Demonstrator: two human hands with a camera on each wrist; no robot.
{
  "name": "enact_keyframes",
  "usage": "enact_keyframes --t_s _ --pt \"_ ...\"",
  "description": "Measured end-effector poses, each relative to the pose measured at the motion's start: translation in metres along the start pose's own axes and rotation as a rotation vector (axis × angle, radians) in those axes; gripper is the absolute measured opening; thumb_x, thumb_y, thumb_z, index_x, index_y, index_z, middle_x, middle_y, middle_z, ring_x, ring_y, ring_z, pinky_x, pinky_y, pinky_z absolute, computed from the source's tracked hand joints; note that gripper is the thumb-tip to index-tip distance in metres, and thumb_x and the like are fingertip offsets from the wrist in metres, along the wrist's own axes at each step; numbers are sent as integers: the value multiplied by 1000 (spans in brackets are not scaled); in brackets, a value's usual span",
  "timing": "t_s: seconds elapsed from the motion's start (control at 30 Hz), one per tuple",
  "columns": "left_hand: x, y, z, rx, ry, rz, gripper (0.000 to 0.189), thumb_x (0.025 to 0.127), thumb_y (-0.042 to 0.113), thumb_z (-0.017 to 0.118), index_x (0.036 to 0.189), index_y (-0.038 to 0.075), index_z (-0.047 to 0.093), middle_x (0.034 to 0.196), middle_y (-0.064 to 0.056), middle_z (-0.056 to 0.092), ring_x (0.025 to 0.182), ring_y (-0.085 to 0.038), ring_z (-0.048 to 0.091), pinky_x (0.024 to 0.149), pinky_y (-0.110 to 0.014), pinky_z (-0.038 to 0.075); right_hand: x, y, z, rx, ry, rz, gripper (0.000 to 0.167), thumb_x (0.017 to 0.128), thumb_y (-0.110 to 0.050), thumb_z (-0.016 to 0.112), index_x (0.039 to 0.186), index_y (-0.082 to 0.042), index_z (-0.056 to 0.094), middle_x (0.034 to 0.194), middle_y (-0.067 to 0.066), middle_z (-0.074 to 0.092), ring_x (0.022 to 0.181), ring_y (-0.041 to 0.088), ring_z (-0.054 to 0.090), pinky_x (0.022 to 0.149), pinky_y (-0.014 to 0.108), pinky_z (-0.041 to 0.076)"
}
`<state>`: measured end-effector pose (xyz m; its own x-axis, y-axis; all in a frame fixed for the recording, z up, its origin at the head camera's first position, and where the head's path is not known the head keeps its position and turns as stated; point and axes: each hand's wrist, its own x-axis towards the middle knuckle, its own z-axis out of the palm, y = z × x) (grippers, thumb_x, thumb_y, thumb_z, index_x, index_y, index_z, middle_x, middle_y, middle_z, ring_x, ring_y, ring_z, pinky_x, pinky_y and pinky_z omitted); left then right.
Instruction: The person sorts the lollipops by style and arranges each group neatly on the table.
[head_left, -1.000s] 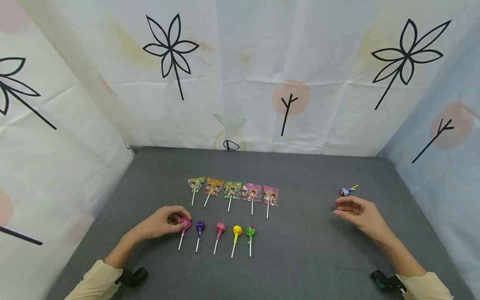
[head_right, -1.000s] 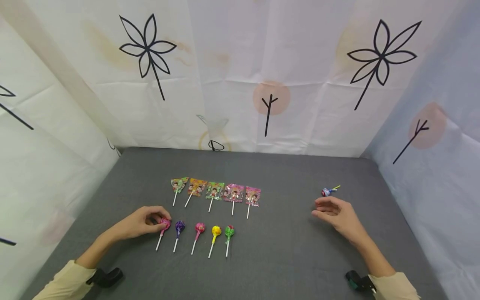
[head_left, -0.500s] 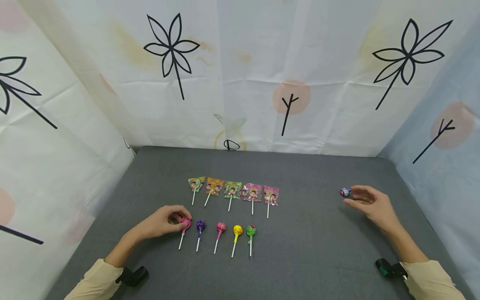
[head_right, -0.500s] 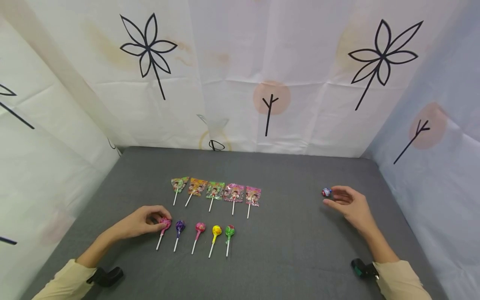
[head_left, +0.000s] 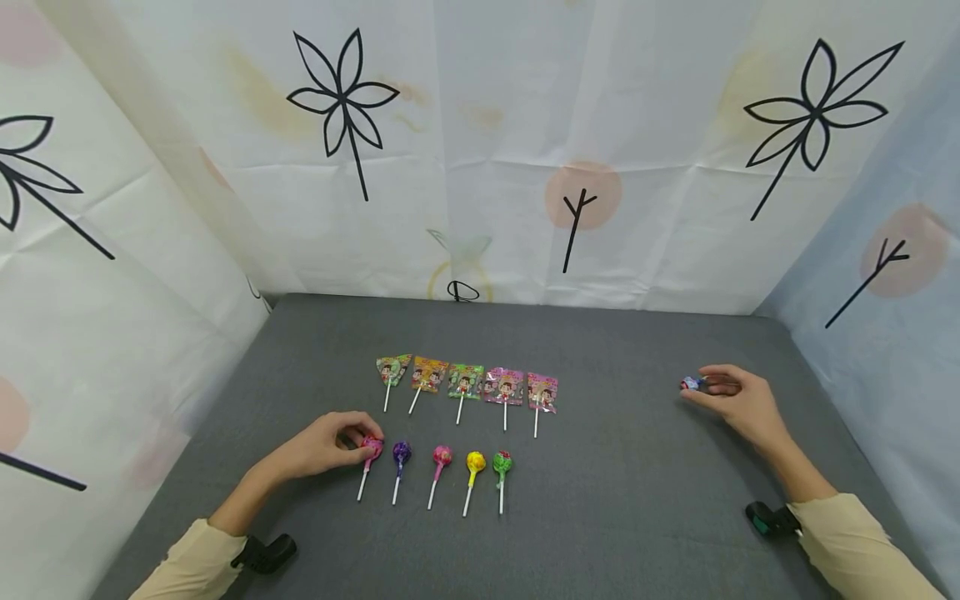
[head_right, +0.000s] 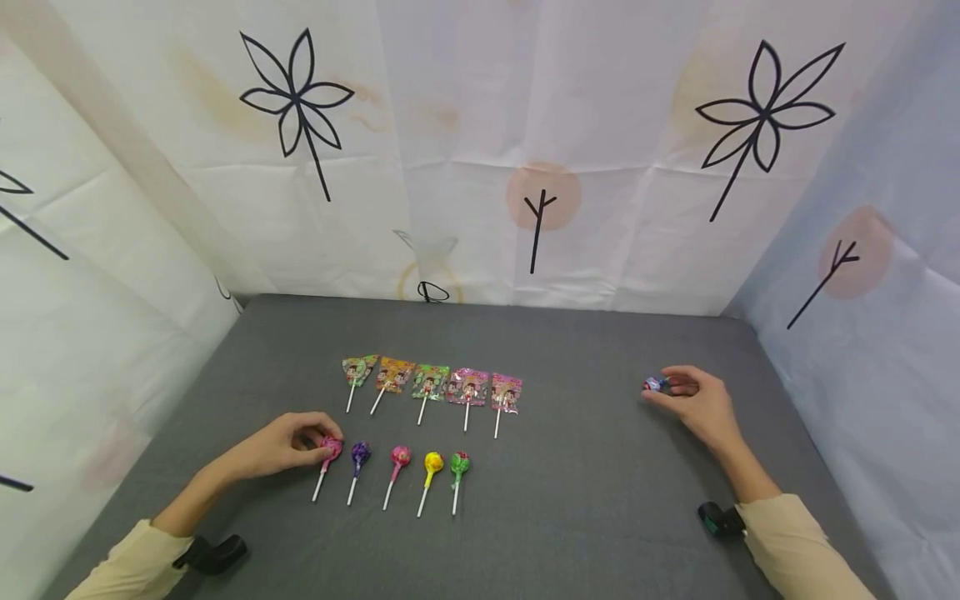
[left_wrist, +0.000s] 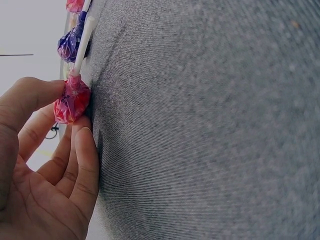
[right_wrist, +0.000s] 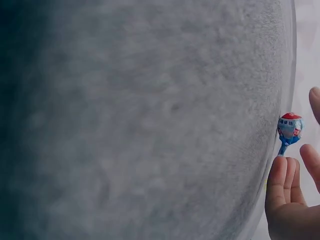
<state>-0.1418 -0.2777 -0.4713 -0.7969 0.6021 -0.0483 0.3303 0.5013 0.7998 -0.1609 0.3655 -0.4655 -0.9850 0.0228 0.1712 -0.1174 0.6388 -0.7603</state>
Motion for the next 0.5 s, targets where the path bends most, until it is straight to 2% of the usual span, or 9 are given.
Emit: enact_keyframes --t_s 0.23,0.5 --pt "0 0 0 -6 -1 9 17 97 13 73 113 10 70 107 -1 65 89 -14 61 71 -28 51 6 -1 4 -62 14 7 45 86 -21 85 118 6 69 107 24 66 81 -4 55 57 26 50" --pt "0 0 0 2 -2 2 17 97 14 73 114 10 70 108 0 65 89 -15 61 72 -28 51 8 -3 6 -124 12 -6 35 88 -19 84 110 6 71 99 20 70 77 0 59 60 26 47"
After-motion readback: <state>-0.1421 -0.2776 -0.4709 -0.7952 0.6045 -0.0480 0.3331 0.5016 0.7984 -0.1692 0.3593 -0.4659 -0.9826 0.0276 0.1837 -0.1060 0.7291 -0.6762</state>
